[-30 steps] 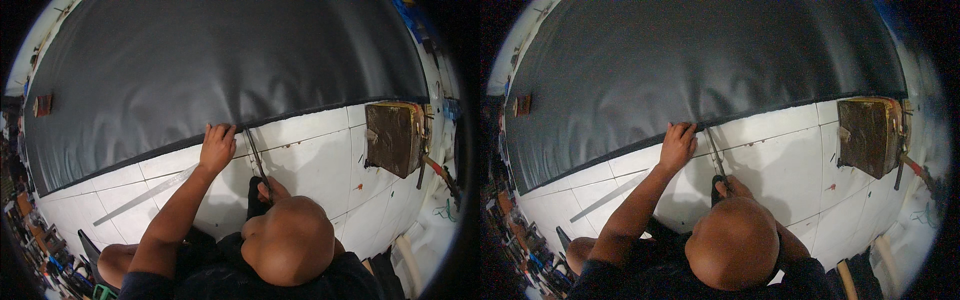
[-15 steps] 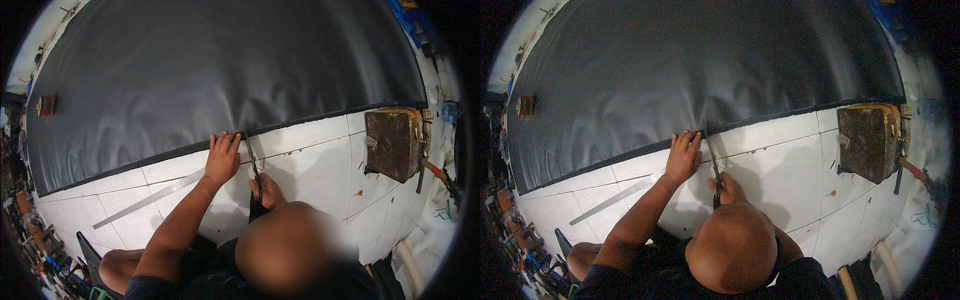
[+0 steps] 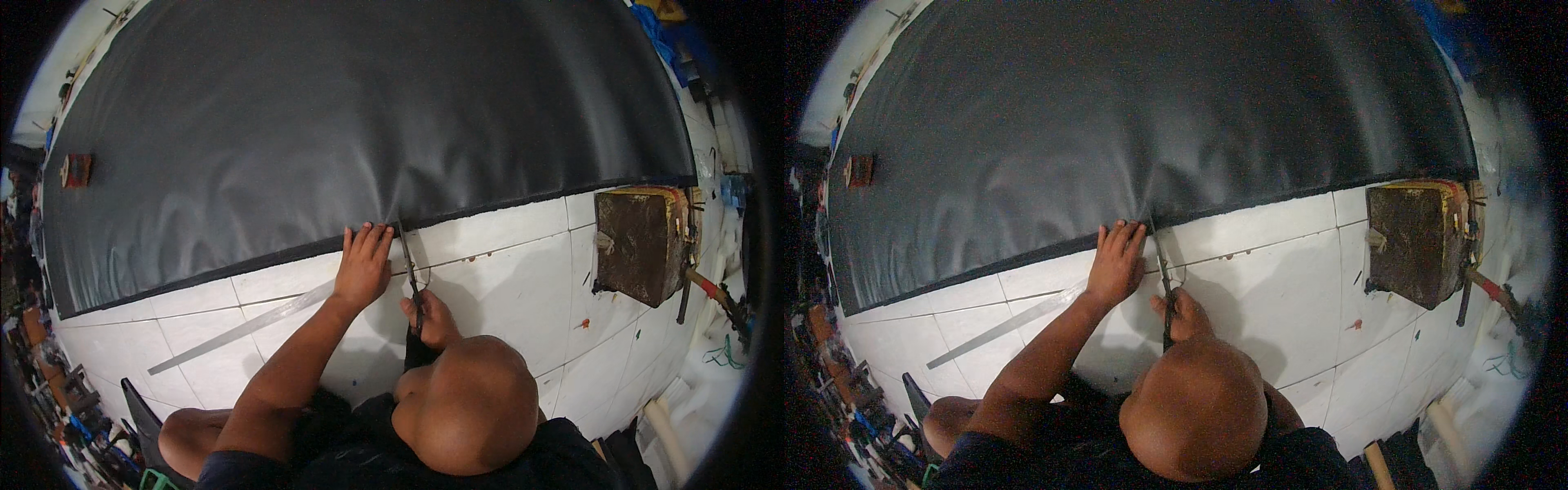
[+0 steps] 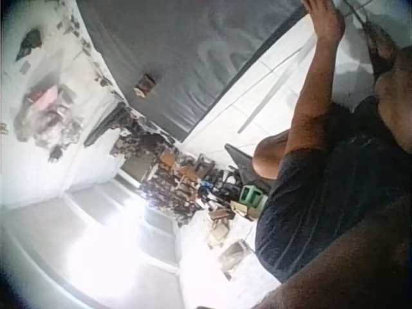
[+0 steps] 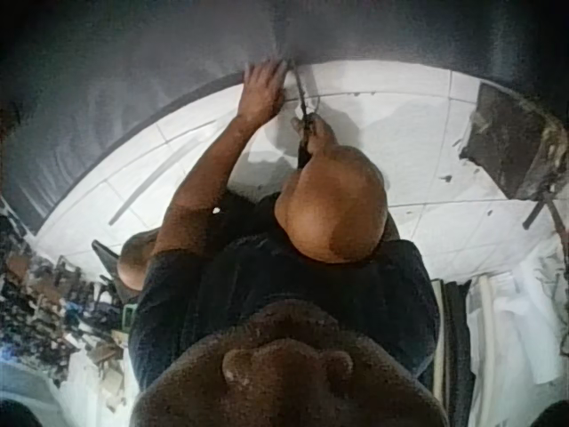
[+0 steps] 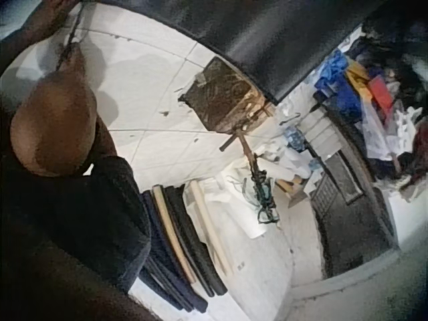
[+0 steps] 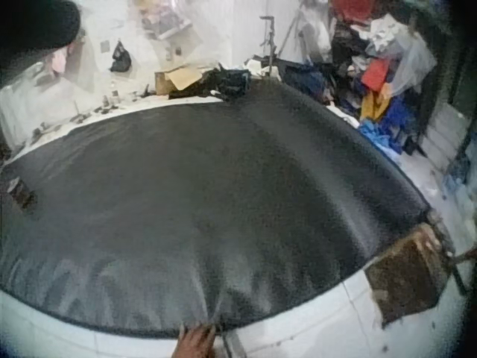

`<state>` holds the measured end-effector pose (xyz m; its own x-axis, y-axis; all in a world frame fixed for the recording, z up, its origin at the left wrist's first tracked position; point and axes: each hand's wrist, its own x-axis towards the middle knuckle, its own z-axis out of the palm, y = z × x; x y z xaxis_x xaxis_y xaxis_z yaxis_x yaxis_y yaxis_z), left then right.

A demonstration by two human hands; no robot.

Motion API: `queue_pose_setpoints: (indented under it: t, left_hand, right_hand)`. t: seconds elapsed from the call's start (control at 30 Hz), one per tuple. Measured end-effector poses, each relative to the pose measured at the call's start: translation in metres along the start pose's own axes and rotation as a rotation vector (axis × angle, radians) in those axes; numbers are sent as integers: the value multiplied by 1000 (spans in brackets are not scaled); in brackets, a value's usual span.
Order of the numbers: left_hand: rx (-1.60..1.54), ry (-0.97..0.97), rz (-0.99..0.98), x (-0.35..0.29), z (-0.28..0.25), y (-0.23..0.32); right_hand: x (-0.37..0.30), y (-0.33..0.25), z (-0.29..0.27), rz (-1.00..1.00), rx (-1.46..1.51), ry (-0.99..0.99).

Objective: The person cuts fabric with scissors and folds the cut sheets by hand, flattening the layers with a round weight.

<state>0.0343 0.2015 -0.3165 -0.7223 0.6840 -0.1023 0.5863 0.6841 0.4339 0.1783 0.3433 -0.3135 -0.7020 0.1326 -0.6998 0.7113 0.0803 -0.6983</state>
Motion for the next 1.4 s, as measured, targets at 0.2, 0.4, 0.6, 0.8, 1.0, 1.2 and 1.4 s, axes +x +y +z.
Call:
queue_pose_setpoints:
  t: [0.2,0.4,0.6,0.8,1.0,1.2,1.4]
  left_hand:
    - [141,-21,-21,-12,-3,-7]
    - [198,-145,-83,-6,-6,10]
    - [162,-186,-72,-7,-10,9]
    - [178,-178,-40,-8,-6,4]
    - [160,-232,-45,-11,-10,3]
    - [227,-254,-14,-7,-11,2]
    - [265,-268,-31,-11,-21,3]
  right_hand:
    - [-4,-14,11,-37,6,-10]
    - [15,-6,6,-197,-22,68]
    - [53,-17,9,-194,60,18]
    - [58,-35,9,-347,-25,99]
    - [59,-54,5,-51,83,-31]
    - [100,-79,7,-168,234,24]
    - [101,-102,9,-282,85,73]
